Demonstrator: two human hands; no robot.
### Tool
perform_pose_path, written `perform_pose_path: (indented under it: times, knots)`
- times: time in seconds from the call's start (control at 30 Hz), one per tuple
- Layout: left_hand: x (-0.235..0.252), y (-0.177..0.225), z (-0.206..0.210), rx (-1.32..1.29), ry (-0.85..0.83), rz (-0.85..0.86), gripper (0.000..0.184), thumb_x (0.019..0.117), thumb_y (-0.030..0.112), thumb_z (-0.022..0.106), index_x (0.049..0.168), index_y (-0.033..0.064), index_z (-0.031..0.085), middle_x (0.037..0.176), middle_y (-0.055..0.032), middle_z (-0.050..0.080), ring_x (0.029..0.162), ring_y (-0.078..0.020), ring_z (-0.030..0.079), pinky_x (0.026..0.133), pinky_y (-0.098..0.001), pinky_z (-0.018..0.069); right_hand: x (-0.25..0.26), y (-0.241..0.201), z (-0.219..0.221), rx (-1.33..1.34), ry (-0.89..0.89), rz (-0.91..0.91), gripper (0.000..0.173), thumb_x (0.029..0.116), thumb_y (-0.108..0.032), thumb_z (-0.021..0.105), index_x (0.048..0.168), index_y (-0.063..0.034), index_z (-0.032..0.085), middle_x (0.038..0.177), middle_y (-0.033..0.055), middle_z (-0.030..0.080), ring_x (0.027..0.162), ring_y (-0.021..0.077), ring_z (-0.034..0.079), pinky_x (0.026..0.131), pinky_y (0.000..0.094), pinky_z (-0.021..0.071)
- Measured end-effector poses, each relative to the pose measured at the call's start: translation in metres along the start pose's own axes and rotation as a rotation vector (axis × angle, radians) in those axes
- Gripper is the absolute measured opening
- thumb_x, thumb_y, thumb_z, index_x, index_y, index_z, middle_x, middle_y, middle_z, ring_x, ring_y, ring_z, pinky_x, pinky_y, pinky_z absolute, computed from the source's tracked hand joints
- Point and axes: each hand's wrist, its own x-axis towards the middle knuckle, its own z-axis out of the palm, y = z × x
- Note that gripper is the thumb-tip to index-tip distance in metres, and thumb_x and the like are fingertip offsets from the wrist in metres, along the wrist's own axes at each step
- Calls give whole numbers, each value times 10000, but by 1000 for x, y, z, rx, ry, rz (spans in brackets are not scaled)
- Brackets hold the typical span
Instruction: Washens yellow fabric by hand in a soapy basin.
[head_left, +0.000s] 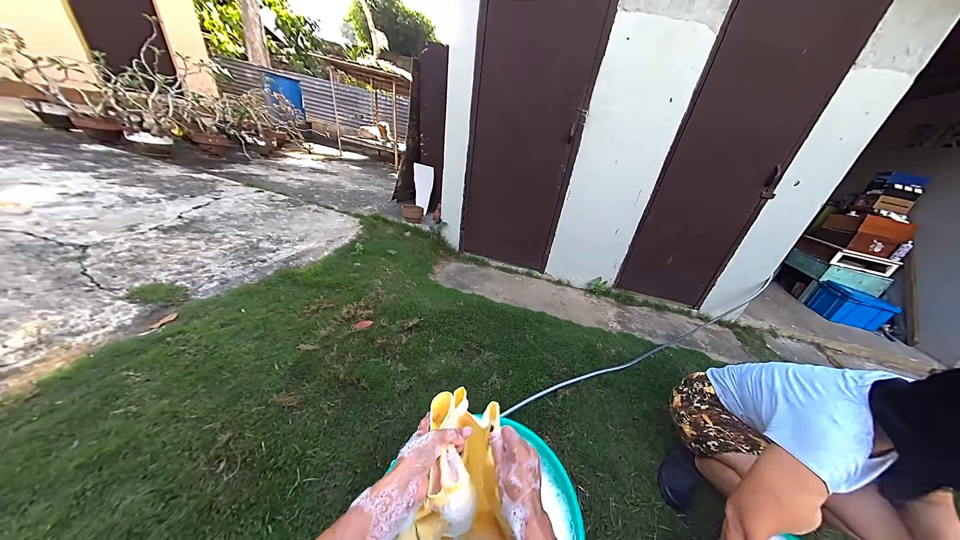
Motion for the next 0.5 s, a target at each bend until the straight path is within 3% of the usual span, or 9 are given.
perform_pose_path:
  times: [0.13, 0.3, 0.4, 0.5]
  knots:
    - [-2, 11, -7, 119, -6, -24, 583, 908, -32, 591, 1457, 83, 431, 967, -135, 743, 644, -127, 629, 530, -245, 462, 18, 20, -27, 13, 165, 176, 330, 1044, -284, 540, 997, -9, 717, 853, 168, 701, 869, 316, 693, 826, 542, 543]
    - [-1, 1, 2, -71, -14, -82, 580, 948, -24, 551, 1479, 118, 367, 1026, -150, 734, 620, -125, 634, 489, -228, 466, 18, 22, -26, 54, 250, 185, 319, 1035, -281, 558, 955, -17, 717, 805, 143, 687, 816, 287, 681, 786, 525, 534]
    - [2, -13, 8, -189, 67, -41, 446, 1035, 109, 530, 1448, 111, 364, 1058, -140, 716, 698, -149, 677, 558, -264, 534, 3, 7, -5, 95, 170, 115, 310, 1028, -252, 563, 964, 4, 723, 820, 154, 696, 828, 291, 692, 802, 512, 553]
    - [0, -27, 11, -163, 81, -6, 496, 1065, 282, 540, 1504, 163, 341, 1099, -139, 698, 841, -205, 702, 686, -354, 584, -13, 1, 20, 90, 80, -50, 301, 1025, -215, 563, 983, 21, 745, 882, 167, 731, 867, 297, 724, 835, 499, 578]
